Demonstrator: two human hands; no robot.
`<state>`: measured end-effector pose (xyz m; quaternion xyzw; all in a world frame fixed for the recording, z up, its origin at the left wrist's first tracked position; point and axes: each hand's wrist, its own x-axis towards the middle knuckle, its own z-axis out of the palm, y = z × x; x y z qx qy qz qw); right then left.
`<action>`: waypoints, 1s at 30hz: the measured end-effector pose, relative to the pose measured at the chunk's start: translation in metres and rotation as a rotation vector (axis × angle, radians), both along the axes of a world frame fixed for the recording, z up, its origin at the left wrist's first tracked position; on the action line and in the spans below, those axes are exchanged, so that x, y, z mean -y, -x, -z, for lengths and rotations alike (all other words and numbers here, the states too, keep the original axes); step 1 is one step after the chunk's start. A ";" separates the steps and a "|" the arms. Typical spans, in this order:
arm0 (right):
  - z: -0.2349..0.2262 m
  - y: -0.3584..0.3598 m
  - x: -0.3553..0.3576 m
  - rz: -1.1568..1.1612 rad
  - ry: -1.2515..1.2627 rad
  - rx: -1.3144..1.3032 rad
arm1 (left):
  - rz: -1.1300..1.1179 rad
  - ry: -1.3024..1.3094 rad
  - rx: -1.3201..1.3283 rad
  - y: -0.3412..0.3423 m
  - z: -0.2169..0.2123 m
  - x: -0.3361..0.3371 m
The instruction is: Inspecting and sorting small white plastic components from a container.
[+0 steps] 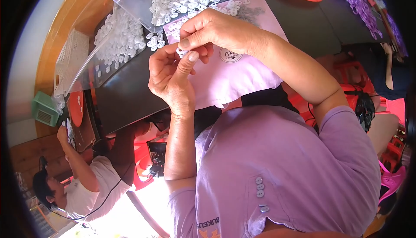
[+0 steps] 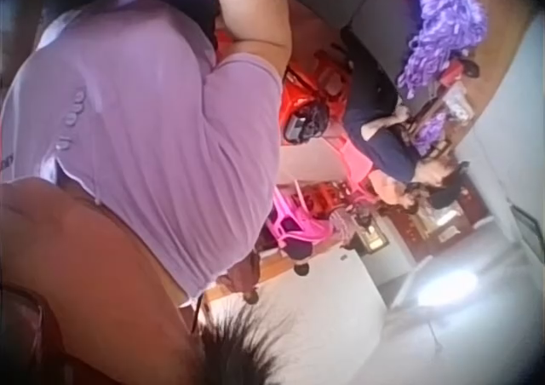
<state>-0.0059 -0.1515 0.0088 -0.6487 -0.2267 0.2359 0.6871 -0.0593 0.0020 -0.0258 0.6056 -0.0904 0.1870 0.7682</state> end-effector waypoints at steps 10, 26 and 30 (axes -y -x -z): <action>-0.002 0.003 0.001 -0.072 -0.005 -0.024 | -0.038 -0.075 0.142 0.000 0.014 -0.007; 0.001 0.003 -0.009 0.105 -0.142 -0.034 | -0.199 -0.075 0.058 0.005 -0.007 -0.006; 0.001 -0.008 0.009 0.343 -0.171 0.105 | -0.454 -0.087 0.362 -0.025 -0.082 -0.049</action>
